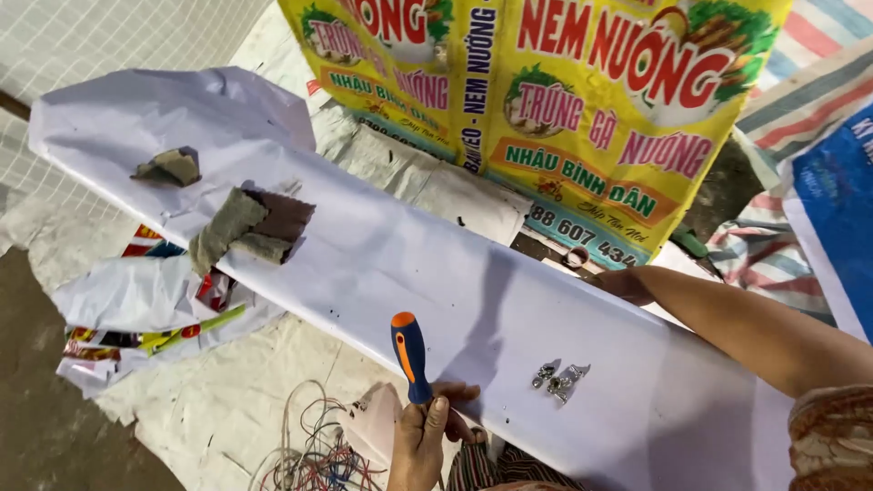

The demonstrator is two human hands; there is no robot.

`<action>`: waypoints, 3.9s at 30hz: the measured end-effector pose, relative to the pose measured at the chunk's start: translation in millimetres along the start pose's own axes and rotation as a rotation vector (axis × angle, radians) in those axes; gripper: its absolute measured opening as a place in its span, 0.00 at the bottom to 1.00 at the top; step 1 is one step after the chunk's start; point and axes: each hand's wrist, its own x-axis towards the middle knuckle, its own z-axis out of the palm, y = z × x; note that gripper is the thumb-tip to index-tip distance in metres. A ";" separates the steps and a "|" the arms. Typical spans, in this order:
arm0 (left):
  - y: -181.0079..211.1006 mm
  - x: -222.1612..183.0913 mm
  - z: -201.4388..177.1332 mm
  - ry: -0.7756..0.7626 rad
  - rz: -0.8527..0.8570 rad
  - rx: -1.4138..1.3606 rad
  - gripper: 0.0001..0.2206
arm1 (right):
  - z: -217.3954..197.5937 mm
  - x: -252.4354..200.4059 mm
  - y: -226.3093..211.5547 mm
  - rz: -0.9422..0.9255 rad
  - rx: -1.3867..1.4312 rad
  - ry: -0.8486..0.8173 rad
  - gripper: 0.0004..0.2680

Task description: Assembling a component by attaching a vinyl sheet to a frame using screws and a screwdriver, then cleaning the surface.

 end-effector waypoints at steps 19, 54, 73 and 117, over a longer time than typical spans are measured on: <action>5.3 -13.0 11.0 -0.051 0.070 0.021 0.16 | -33.0 -18.4 -29.9 -0.481 -0.517 0.410 0.19; -19.6 -12.0 11.9 -0.131 0.358 0.092 0.08 | 21.9 -40.4 1.0 -0.644 -0.776 0.456 0.15; -50.8 -20.3 38.2 -0.155 0.547 0.116 0.09 | 26.2 -46.6 -9.9 -0.659 -0.791 0.362 0.18; -65.3 -13.3 19.6 0.177 1.122 0.850 0.09 | 24.1 -31.6 -5.2 -0.662 -0.845 0.389 0.21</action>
